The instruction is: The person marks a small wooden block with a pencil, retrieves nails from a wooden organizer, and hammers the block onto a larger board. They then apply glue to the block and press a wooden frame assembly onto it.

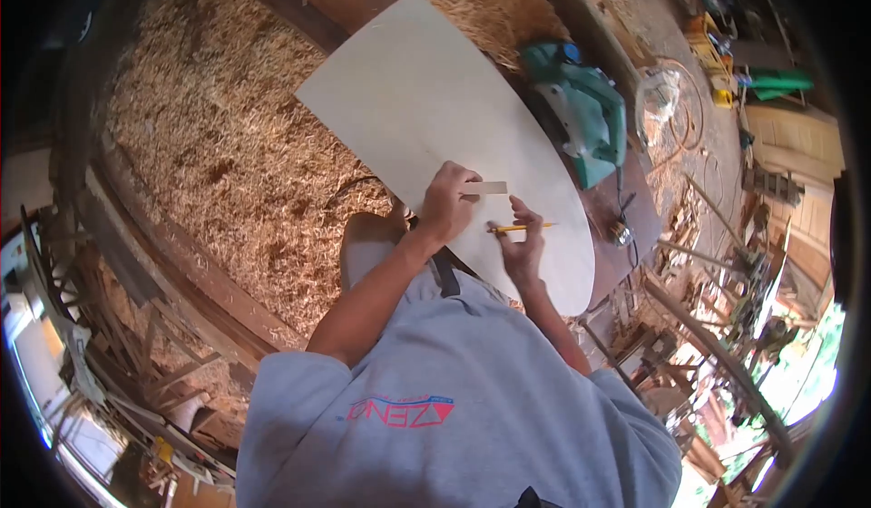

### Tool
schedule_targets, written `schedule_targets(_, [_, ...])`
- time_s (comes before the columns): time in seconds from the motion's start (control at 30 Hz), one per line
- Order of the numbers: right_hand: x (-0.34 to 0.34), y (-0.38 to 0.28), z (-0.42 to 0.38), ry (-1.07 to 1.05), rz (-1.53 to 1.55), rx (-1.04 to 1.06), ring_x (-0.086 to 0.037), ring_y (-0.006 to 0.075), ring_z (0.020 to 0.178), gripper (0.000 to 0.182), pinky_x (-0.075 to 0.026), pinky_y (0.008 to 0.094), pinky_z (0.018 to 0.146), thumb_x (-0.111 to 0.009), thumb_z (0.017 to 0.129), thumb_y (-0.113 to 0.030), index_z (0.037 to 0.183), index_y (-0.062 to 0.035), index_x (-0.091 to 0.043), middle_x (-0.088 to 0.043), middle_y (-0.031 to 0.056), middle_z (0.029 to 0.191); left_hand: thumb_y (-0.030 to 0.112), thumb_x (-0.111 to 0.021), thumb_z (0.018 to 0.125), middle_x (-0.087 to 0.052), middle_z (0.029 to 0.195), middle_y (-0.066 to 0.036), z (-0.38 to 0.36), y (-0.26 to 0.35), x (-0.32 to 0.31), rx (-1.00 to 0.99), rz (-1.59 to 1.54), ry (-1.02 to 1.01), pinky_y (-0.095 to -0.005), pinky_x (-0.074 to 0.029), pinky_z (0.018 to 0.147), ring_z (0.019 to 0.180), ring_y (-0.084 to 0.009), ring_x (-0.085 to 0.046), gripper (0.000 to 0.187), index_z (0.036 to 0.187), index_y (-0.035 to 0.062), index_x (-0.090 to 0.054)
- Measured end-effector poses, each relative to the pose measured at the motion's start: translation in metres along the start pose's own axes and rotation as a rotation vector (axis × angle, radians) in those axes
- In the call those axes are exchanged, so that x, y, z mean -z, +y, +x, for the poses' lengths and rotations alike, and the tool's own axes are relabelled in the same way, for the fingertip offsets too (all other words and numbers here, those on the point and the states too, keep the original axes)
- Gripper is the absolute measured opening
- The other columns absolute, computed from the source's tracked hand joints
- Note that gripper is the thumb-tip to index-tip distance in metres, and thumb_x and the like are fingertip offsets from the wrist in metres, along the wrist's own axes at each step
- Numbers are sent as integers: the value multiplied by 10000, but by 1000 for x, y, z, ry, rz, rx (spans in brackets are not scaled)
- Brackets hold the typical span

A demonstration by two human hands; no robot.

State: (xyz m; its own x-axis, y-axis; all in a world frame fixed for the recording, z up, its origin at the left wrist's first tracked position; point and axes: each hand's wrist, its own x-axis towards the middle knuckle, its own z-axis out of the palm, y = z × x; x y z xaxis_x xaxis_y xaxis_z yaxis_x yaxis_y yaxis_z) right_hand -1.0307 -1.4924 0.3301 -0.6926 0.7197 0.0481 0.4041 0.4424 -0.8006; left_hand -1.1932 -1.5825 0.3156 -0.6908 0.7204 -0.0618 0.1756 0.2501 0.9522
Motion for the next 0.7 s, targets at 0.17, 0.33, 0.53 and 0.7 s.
schedule_targets(0.17, [92,-30,22,-125,580,-264,-551,136,536,391,-452,255,571,-416,1036,-343,897,-10,-568,-549,69,603,-101,-648,692,-624,955,-128,-16,-4,-13,-107,45,35,-389,-518,777,903,-320,-628,242,902,17,-671])
schedule_targets(0.33, [83,-47,58,-403,437,-52,-582,146,753,410,-455,278,696,-341,1015,-225,1074,46,-643,-620,100,767,-102,-735,653,-658,961,-123,-14,6,-10,-15,96,36,-340,-541,767,868,-267,-671,306,930,22,-696])
schedule_targets(0.53, [44,-34,68,-573,465,-226,-613,142,815,263,-495,288,746,-597,905,-181,1030,38,-672,-676,98,866,-62,-737,701,-695,930,-123,-14,1,-12,-17,101,57,-314,-536,759,849,-231,-684,250,938,15,-706])
schedule_targets(0.7, [34,-23,71,-567,333,-84,-617,143,764,248,-499,287,689,-627,904,-186,995,43,-658,-665,101,828,-27,-729,758,-703,915,-107,-15,-6,-15,54,22,78,-304,-545,745,826,-202,-695,173,923,18,-708])
